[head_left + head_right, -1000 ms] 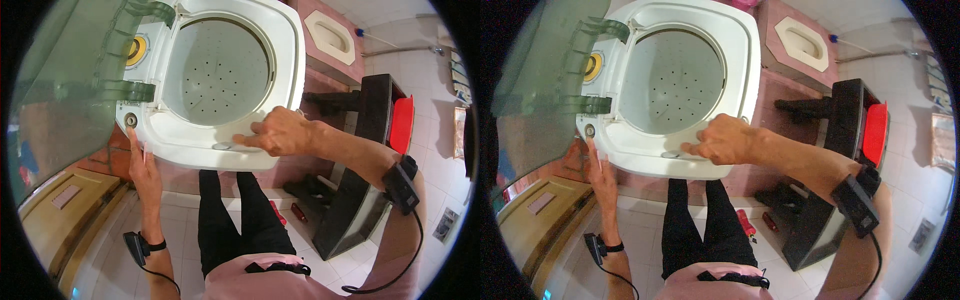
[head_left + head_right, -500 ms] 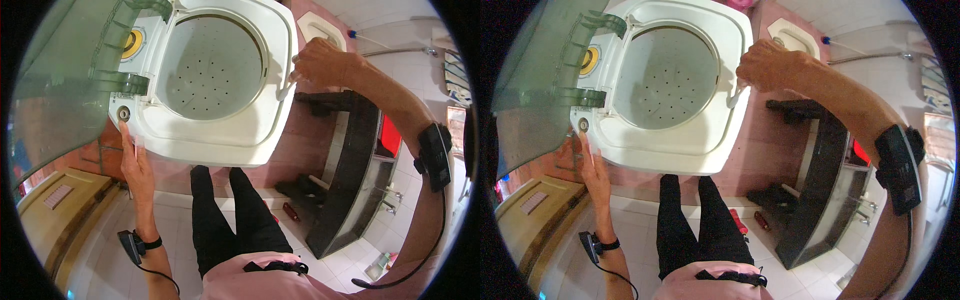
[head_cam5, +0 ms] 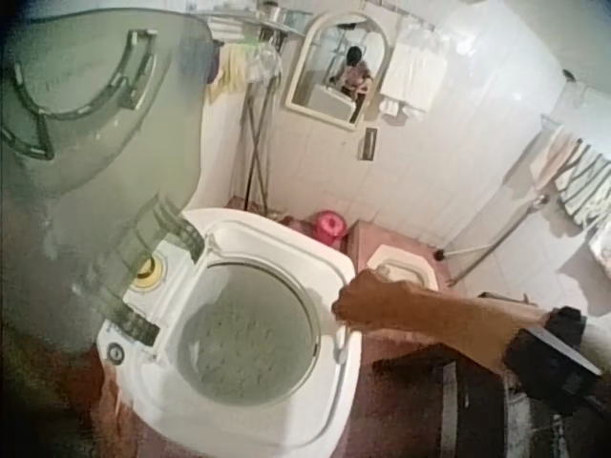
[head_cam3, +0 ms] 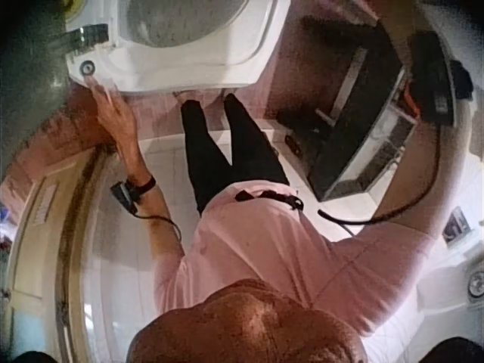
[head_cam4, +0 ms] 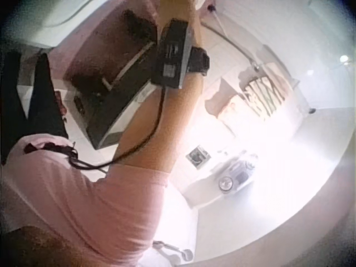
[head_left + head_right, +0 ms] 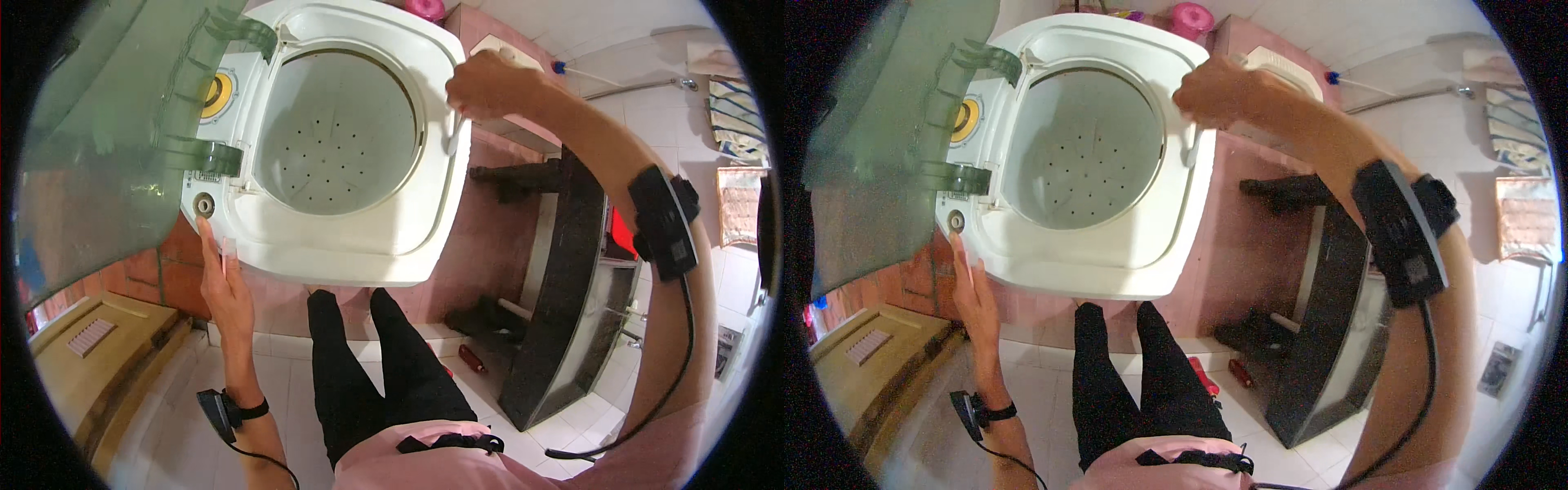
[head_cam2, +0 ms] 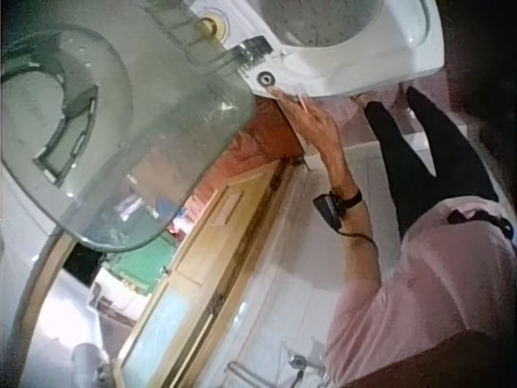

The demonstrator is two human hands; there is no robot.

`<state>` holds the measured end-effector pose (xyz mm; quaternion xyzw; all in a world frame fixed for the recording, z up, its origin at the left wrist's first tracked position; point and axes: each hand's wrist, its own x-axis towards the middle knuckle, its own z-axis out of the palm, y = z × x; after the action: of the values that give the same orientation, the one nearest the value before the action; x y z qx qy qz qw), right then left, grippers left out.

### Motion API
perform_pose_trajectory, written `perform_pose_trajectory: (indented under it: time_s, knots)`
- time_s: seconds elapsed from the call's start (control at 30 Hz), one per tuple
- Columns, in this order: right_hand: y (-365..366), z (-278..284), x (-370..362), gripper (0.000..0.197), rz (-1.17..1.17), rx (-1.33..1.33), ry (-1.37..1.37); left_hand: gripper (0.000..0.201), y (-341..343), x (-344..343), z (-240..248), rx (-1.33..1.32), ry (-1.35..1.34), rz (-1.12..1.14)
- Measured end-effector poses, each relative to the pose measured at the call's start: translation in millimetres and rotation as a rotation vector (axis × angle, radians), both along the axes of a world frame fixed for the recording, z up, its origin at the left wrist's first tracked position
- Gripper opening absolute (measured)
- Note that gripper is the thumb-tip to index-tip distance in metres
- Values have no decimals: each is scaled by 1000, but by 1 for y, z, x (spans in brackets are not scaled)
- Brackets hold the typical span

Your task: Cleaning the surfaces of a small portable washing machine using a toothbrush and rinsing a basin in a bathroom sink.

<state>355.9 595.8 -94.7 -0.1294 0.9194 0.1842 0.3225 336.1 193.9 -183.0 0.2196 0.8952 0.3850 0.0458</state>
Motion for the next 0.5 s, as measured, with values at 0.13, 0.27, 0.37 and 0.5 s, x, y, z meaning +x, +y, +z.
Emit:
perform_pose_trajectory:
  time_s: [0.13, 0.27, 0.37, 0.5]
  knots:
    - [-45, 7, 19, 14, 175, -56, -1, 46, -3, -2, 10, -31, -36, 27]
    - [26, -8, -3, 10, 80, 25, 142, 46, 8, 2, 13, -2, -48, 24]
    - [28, 38, -32, 12, 135, 224, 128, 46, 8, 2, 6, 14, -56, 33]
    - [5, 6, 0, 12, 158, 39, 85, 46, -3, 1, 12, 13, -119, 41]
